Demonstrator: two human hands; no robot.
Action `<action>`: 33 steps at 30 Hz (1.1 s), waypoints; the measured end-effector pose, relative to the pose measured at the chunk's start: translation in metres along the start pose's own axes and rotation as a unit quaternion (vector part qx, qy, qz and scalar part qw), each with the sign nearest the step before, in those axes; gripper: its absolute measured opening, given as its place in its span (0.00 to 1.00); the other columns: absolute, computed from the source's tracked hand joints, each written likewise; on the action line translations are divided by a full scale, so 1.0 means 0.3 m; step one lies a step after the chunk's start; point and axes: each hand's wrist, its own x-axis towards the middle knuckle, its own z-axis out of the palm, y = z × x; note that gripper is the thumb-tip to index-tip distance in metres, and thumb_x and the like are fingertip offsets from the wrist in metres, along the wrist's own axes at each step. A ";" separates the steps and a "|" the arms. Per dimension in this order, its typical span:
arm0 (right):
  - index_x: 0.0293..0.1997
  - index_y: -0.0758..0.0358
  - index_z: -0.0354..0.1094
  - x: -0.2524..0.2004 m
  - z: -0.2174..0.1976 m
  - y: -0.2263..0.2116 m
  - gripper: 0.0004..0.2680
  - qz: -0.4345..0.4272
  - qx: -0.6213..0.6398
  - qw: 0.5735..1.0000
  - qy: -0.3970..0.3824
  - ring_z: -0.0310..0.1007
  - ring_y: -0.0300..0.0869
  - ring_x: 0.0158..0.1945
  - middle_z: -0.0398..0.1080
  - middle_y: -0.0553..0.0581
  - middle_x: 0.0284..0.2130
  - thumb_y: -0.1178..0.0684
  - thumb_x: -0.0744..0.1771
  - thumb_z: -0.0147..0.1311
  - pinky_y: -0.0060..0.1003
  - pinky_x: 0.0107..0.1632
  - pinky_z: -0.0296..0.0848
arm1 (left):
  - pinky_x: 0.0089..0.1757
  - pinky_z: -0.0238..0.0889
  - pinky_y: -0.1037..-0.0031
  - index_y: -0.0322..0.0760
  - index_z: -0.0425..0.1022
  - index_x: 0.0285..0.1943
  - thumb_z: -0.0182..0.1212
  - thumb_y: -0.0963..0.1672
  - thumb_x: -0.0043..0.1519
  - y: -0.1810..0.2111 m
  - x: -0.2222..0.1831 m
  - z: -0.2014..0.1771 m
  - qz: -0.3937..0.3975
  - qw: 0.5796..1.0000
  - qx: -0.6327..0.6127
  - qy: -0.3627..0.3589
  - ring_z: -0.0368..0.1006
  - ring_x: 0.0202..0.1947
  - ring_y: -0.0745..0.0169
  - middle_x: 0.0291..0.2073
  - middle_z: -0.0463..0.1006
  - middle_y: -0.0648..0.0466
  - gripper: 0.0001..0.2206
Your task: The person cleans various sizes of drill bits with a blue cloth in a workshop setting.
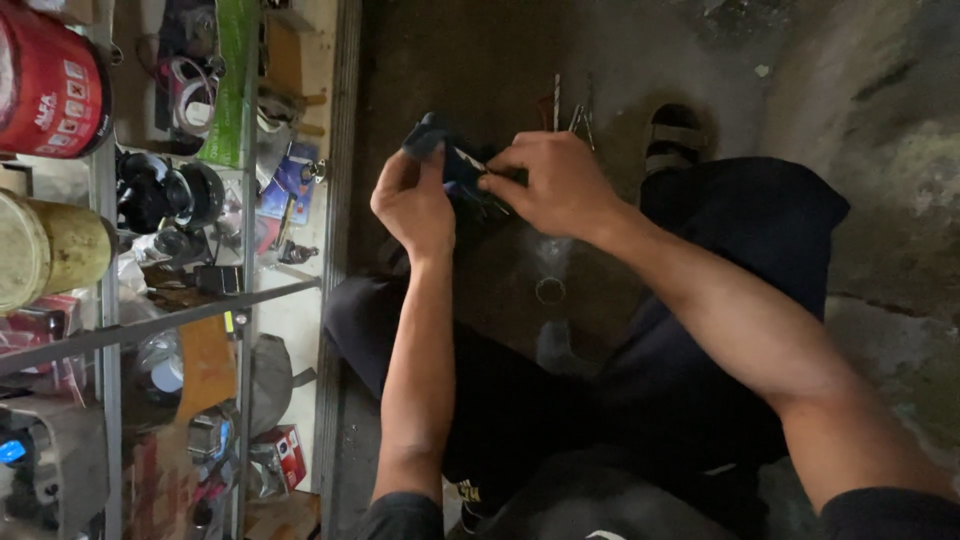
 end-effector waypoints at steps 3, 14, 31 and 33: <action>0.40 0.63 0.80 -0.010 0.018 0.011 0.08 0.005 0.012 1.000 0.008 0.77 0.48 0.31 0.76 0.58 0.31 0.49 0.66 0.65 0.43 0.35 0.73 | 0.46 0.68 0.76 0.26 0.81 0.50 0.63 0.33 0.66 -0.060 0.015 -0.016 -0.052 0.989 -0.133 -0.046 0.76 0.42 0.66 0.43 0.83 0.48 0.07; 0.42 0.64 0.79 -0.005 -0.024 -0.019 0.08 -0.004 0.056 0.998 0.022 0.76 0.46 0.29 0.75 0.57 0.30 0.50 0.66 0.64 0.40 0.33 0.72 | 0.52 0.72 0.63 0.31 0.73 0.54 0.56 0.45 0.64 0.000 0.021 -0.066 -0.276 0.776 -0.545 -0.157 0.76 0.49 0.51 0.47 0.80 0.46 0.14; 0.41 0.65 0.78 -0.020 -0.044 -0.004 0.08 -0.036 0.007 0.999 0.016 0.74 0.49 0.35 0.72 0.57 0.30 0.53 0.64 0.64 0.45 0.38 0.72 | 0.47 0.71 0.75 0.26 0.76 0.57 0.61 0.32 0.64 -0.039 -0.014 -0.033 -0.159 0.936 -0.207 -0.234 0.76 0.42 0.66 0.43 0.81 0.52 0.13; 0.40 0.64 0.78 -0.016 -0.037 -0.009 0.08 -0.035 0.017 0.999 0.011 0.73 0.49 0.35 0.72 0.57 0.30 0.51 0.64 0.64 0.45 0.38 0.71 | 0.52 0.70 0.74 0.26 0.75 0.57 0.59 0.33 0.65 -0.042 -0.016 -0.021 -0.161 0.925 -0.283 -0.194 0.77 0.46 0.63 0.46 0.82 0.50 0.12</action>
